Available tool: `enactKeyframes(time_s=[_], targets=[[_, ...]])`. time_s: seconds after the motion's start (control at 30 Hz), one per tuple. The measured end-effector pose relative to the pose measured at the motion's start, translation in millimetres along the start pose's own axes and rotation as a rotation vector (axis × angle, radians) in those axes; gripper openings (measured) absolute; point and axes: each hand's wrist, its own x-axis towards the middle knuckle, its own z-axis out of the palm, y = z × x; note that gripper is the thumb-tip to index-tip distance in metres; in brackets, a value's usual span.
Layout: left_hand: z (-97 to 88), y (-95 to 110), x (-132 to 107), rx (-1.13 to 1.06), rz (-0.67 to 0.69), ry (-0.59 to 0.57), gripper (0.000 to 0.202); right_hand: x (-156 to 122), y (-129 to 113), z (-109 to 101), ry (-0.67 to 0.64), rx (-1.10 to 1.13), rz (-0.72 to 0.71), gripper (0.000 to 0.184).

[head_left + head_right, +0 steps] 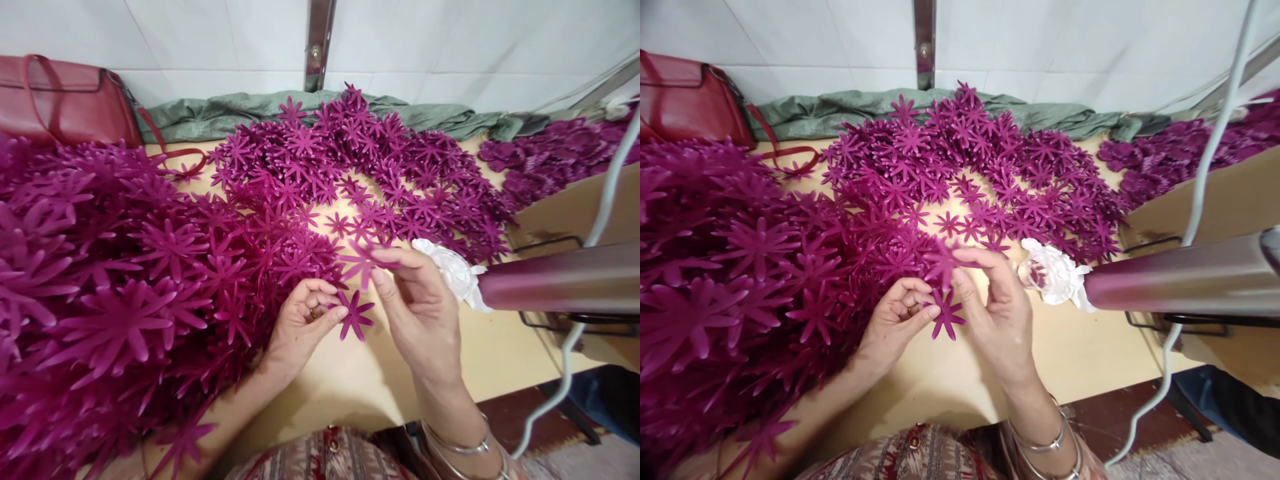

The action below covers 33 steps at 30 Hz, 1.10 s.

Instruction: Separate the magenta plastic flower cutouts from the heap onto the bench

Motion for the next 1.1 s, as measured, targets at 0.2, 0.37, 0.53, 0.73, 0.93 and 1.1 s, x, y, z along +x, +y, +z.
enactKeyframes(time_s=[0.2,0.37,0.53,0.73,0.93,1.1], targets=[[0.6,0.4,0.1,-0.034,-0.011,0.006,0.038,6.8,-2.9,0.5,-0.248,-0.186,-0.078,0.034],[-3.2,-1.5,0.7,-0.070,-0.007,0.056,0.037,-10.2,7.6,-8.1,-0.191,-0.346,-0.103,0.017],[-3.4,-1.8,1.2,-0.091,-0.023,0.051,0.032,-23.7,16.8,-8.5,-0.148,-0.337,-0.075,0.006],[-2.7,-1.3,2.2,-0.119,-0.039,0.040,0.032,-19.1,17.7,-5.4,-0.131,-0.296,-0.086,0.007],[-4.3,-2.4,2.2,-0.102,-0.036,0.044,0.029,-20.7,19.2,-5.5,-0.143,-0.201,-0.027,0.007],[-5.9,-3.1,2.3,-0.010,0.003,0.030,0.015,-22.0,24.7,-0.5,-0.132,-0.179,-0.044,0.010]])
